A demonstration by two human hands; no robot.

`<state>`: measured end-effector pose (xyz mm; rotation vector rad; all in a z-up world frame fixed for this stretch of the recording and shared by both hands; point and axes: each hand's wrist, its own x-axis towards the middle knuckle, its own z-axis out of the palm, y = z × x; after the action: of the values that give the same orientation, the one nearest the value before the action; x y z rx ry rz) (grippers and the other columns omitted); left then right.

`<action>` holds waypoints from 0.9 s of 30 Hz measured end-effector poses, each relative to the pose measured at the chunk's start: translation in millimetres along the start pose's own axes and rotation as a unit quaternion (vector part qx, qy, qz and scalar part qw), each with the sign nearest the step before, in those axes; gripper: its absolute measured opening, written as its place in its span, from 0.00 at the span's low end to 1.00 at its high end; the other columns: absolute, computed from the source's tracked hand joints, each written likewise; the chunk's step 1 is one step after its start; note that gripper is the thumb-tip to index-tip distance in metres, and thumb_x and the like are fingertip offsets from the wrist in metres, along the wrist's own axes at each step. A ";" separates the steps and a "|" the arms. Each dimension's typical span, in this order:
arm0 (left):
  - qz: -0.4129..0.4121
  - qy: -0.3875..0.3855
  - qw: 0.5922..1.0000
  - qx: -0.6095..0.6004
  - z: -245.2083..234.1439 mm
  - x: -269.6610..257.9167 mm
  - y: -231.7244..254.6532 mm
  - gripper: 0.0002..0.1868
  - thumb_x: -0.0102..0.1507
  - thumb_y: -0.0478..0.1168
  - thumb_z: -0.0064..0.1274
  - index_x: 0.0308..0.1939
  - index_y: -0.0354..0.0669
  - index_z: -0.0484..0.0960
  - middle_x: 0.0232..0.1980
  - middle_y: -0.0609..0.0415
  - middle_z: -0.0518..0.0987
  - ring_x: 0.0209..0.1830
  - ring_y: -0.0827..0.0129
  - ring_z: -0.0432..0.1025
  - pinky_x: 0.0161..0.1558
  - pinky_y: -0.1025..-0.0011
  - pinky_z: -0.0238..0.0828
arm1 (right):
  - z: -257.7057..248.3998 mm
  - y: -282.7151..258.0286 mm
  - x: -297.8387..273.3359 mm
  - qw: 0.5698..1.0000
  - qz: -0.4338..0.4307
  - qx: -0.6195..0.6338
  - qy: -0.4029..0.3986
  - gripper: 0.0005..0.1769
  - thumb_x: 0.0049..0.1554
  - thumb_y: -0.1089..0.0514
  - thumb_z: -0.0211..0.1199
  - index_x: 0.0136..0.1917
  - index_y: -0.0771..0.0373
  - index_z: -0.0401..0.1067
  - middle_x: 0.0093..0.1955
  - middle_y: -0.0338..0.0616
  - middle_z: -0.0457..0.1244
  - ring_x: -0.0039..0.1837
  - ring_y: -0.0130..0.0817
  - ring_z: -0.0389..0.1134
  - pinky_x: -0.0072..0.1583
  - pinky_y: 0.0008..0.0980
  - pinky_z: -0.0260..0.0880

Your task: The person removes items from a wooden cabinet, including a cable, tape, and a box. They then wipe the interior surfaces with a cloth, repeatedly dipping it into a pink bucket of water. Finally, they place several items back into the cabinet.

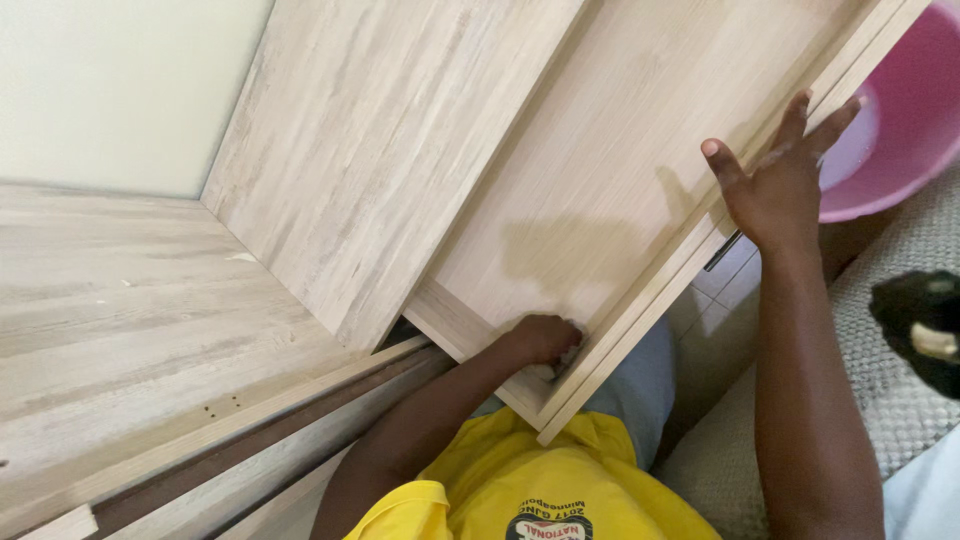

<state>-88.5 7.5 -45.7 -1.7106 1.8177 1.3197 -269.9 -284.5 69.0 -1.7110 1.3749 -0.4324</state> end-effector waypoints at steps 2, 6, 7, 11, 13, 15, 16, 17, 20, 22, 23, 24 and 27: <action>-0.041 -0.029 0.997 0.057 2.2 -1.3 3.1 0.14 0.56 0.38 0.64 0.46 0.47 0.87 0.46 0.50 0.85 0.45 0.56 0.80 0.39 0.56 0.77 | 2.1 0.6 0.1 1.000 -0.021 0.002 0.001 0.75 0.61 0.32 0.69 0.84 0.69 0.12 0.91 0.57 0.27 0.89 0.63 0.39 0.84 0.52 0.43; -0.077 -0.024 0.994 0.073 2.4 1.2 15.6 0.07 0.58 0.39 0.63 0.37 0.41 0.90 0.42 0.44 0.86 0.41 0.55 0.81 0.36 0.58 0.77 | 6.6 14.9 3.5 1.000 0.010 -0.017 0.000 0.69 0.61 0.34 0.70 0.80 0.56 0.14 0.89 0.65 0.25 0.86 0.63 0.38 0.81 0.54 0.43; -0.095 -0.012 0.991 0.092 -1.4 2.1 13.7 0.07 0.59 0.36 0.62 0.39 0.40 0.89 0.43 0.44 0.86 0.40 0.55 0.82 0.35 0.58 0.79 | 7.8 19.9 5.6 0.999 0.042 -0.034 -0.005 0.65 0.60 0.35 0.71 0.79 0.49 0.17 0.88 0.68 0.23 0.84 0.64 0.38 0.80 0.55 0.43; -0.303 -0.070 0.944 0.106 -28.7 -4.3 -39.3 0.12 0.62 0.34 0.61 0.49 0.32 0.86 0.50 0.36 0.84 0.44 0.50 0.83 0.36 0.52 0.85 | 16.7 39.2 11.6 0.998 -0.055 -0.017 0.014 0.74 0.65 0.38 0.70 0.77 0.63 0.03 0.94 0.60 0.35 0.90 0.61 0.40 0.85 0.55 0.42; -0.402 -0.025 0.905 0.136 -41.6 -8.7 -86.6 0.13 0.63 0.34 0.60 0.50 0.31 0.85 0.51 0.35 0.83 0.46 0.49 0.82 0.38 0.51 0.84 | 18.2 46.0 13.3 0.999 -0.051 -0.008 0.018 0.74 0.65 0.38 0.70 0.77 0.64 0.03 0.91 0.59 0.36 0.90 0.60 0.41 0.86 0.53 0.44; -0.426 0.097 0.870 0.228 -49.2 -8.2 -133.4 0.14 0.63 0.34 0.59 0.51 0.31 0.85 0.53 0.34 0.83 0.48 0.48 0.81 0.40 0.50 0.82 | 19.2 47.4 13.1 0.997 -0.073 -0.016 0.027 0.74 0.65 0.39 0.71 0.77 0.63 0.02 0.91 0.61 0.36 0.91 0.61 0.41 0.84 0.53 0.44; -0.423 0.126 0.857 0.267 -47.2 -7.0 -152.6 0.14 0.64 0.35 0.59 0.51 0.31 0.85 0.53 0.34 0.82 0.49 0.47 0.81 0.41 0.49 0.82 | 19.4 46.7 11.8 0.996 -0.084 -0.021 0.031 0.75 0.65 0.39 0.71 0.77 0.63 0.02 0.91 0.61 0.36 0.91 0.62 0.40 0.83 0.53 0.44; -0.422 0.137 0.841 0.308 -44.3 -7.2 -171.9 0.14 0.64 0.35 0.58 0.52 0.30 0.85 0.54 0.34 0.82 0.50 0.46 0.80 0.42 0.48 0.81 | 20.0 45.0 9.9 0.996 -0.076 -0.027 0.031 0.74 0.65 0.40 0.72 0.77 0.60 0.03 0.91 0.61 0.35 0.89 0.62 0.40 0.82 0.54 0.43; -0.437 0.150 0.791 0.400 -33.8 -3.5 -219.8 0.15 0.65 0.36 0.56 0.53 0.30 0.84 0.56 0.32 0.81 0.52 0.45 0.79 0.45 0.47 0.80 | 13.9 37.7 11.2 0.997 -0.057 -0.047 0.031 0.72 0.62 0.40 0.73 0.78 0.54 0.07 0.90 0.61 0.32 0.85 0.63 0.39 0.80 0.55 0.43; -0.456 0.140 0.762 0.437 -22.4 -12.2 -244.6 0.16 0.65 0.36 0.55 0.54 0.29 0.84 0.58 0.32 0.80 0.54 0.44 0.78 0.47 0.46 0.79 | 16.7 37.8 8.9 0.998 -0.043 -0.042 0.022 0.70 0.60 0.40 0.73 0.78 0.52 0.10 0.88 0.63 0.28 0.84 0.62 0.40 0.80 0.53 0.44; -0.460 0.124 0.759 0.443 -14.8 -15.4 -250.5 0.16 0.65 0.36 0.55 0.55 0.29 0.84 0.58 0.31 0.79 0.55 0.43 0.77 0.48 0.45 0.78 | 18.9 39.8 7.4 0.998 -0.053 -0.026 0.026 0.71 0.62 0.41 0.72 0.78 0.54 0.07 0.90 0.60 0.31 0.86 0.61 0.41 0.82 0.54 0.44; -0.463 0.114 0.756 0.448 -9.9 -14.3 -251.4 0.17 0.66 0.36 0.54 0.55 0.29 0.84 0.59 0.31 0.79 0.56 0.43 0.77 0.49 0.44 0.77 | 19.0 42.1 8.7 0.997 -0.066 -0.011 0.030 0.72 0.64 0.41 0.72 0.78 0.57 0.05 0.91 0.57 0.33 0.88 0.59 0.41 0.83 0.55 0.44; -0.451 0.052 0.768 0.452 -16.6 -5.3 -233.8 0.18 0.66 0.37 0.53 0.57 0.28 0.83 0.61 0.30 0.78 0.59 0.41 0.75 0.52 0.43 0.76 | 21.4 51.4 13.8 0.994 -0.090 -0.018 0.052 0.74 0.63 0.42 0.73 0.78 0.54 0.03 0.89 0.59 0.34 0.87 0.60 0.40 0.82 0.55 0.45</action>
<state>130.5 31.1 -125.9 -1.6418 1.0217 -0.0838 -281.2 -288.7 12.9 -1.8726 1.3127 -0.6090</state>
